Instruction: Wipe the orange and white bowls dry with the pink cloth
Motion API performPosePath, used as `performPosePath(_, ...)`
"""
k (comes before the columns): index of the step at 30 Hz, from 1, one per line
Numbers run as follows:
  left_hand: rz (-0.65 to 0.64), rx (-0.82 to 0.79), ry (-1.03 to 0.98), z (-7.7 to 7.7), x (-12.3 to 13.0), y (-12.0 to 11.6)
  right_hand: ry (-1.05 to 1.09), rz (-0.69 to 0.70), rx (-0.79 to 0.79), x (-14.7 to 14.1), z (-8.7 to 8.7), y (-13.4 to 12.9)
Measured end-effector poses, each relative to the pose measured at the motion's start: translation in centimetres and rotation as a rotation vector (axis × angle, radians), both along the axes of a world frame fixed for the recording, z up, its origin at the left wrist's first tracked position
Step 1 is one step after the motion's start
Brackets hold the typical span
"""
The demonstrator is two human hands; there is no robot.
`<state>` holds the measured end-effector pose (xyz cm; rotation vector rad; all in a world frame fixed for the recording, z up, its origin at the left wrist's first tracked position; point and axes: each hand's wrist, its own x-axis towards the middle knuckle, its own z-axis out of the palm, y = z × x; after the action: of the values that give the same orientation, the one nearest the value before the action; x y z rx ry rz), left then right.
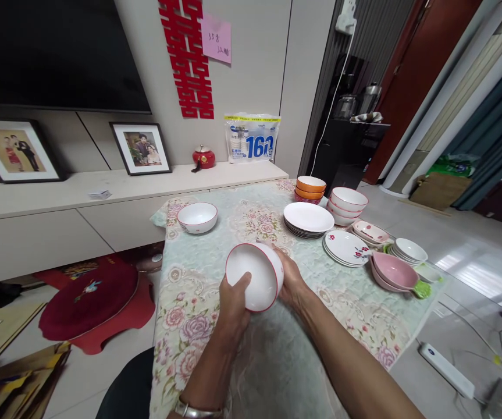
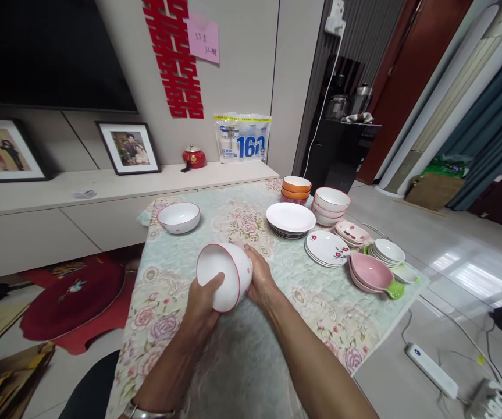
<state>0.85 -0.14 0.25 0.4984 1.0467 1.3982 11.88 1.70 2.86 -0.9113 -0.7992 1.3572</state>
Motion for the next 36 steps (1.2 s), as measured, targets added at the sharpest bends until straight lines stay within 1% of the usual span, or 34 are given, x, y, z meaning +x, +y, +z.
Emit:
performPosePath(3, 0.096, -0.019, -0.002, -0.2, 0.1, 0.2, 0.152, 0.03, -0.066, -0.5, -0.7, 0.1)
performPosePath(6, 0.178, -0.025, 0.041, -0.3, 0.1, 0.3, 0.188, 0.051, -0.085, -0.6, -0.8, 0.2)
performPosePath(8, 0.226, -0.02, 0.078, -0.2, 0.0, 0.5, 0.178, 0.071, -0.085, -0.5, -0.5, 0.1)
performPosePath(10, 0.263, -0.023, 0.112, -0.1, -0.1, 0.7, 0.145, 0.064, -0.043, -0.2, 0.0, -0.1)
performPosePath(12, 0.292, -0.026, 0.135, -0.1, -0.3, 0.9, 0.075, 0.036, 0.03, 0.1, 0.4, -0.3)
performPosePath(15, 0.321, -0.031, 0.157, -0.3, -0.6, 1.1, -0.17, -0.01, 0.132, 0.4, 0.2, -0.6)
performPosePath(16, 0.315, -0.032, 0.164, -0.4, -0.7, 1.0, -0.267, -0.035, 0.144, 0.4, -0.2, -0.5)
performPosePath(18, 0.263, -0.008, 0.185, -0.6, -0.7, 0.8, -0.413, -0.098, 0.131, 0.6, -1.3, -0.1)
performPosePath(21, 0.131, 0.088, 0.229, -0.5, -0.5, 0.3, -0.483, -0.173, 0.058, 1.3, -2.8, 1.0)
performPosePath(23, 0.026, 0.124, 0.218, -0.1, -0.3, 0.0, -0.499, -0.204, 0.037, 2.2, -3.1, 1.6)
performPosePath(25, -0.058, 0.111, 0.18, 0.5, -0.4, -0.2, -0.541, -0.231, 0.066, 3.0, -2.7, 1.8)
performPosePath(26, -0.084, 0.101, 0.162, 0.7, -0.4, -0.3, -0.574, -0.243, 0.105, 3.4, -2.3, 1.7)
performPosePath(28, -0.116, 0.109, 0.152, 1.3, -0.8, -0.4, -0.65, -0.248, 0.22, 3.9, -1.5, 1.4)
performPosePath(30, -0.157, 0.157, 0.167, 1.7, -1.1, -0.5, -0.722, -0.223, 0.352, 4.1, -0.8, 1.1)
performPosePath(33, -0.231, 0.215, 0.159, 2.1, -1.3, -0.7, -0.781, -0.19, 0.49, 4.0, -0.4, 0.9)
performPosePath(35, -0.222, 0.199, 0.09, 2.2, -1.1, -0.8, -0.744, -0.214, 0.477, 3.7, -0.5, 0.9)
performPosePath(36, -0.196, 0.182, 0.047, 2.2, -1.0, -0.8, -0.694, -0.225, 0.428, 3.5, -0.6, 1.0)
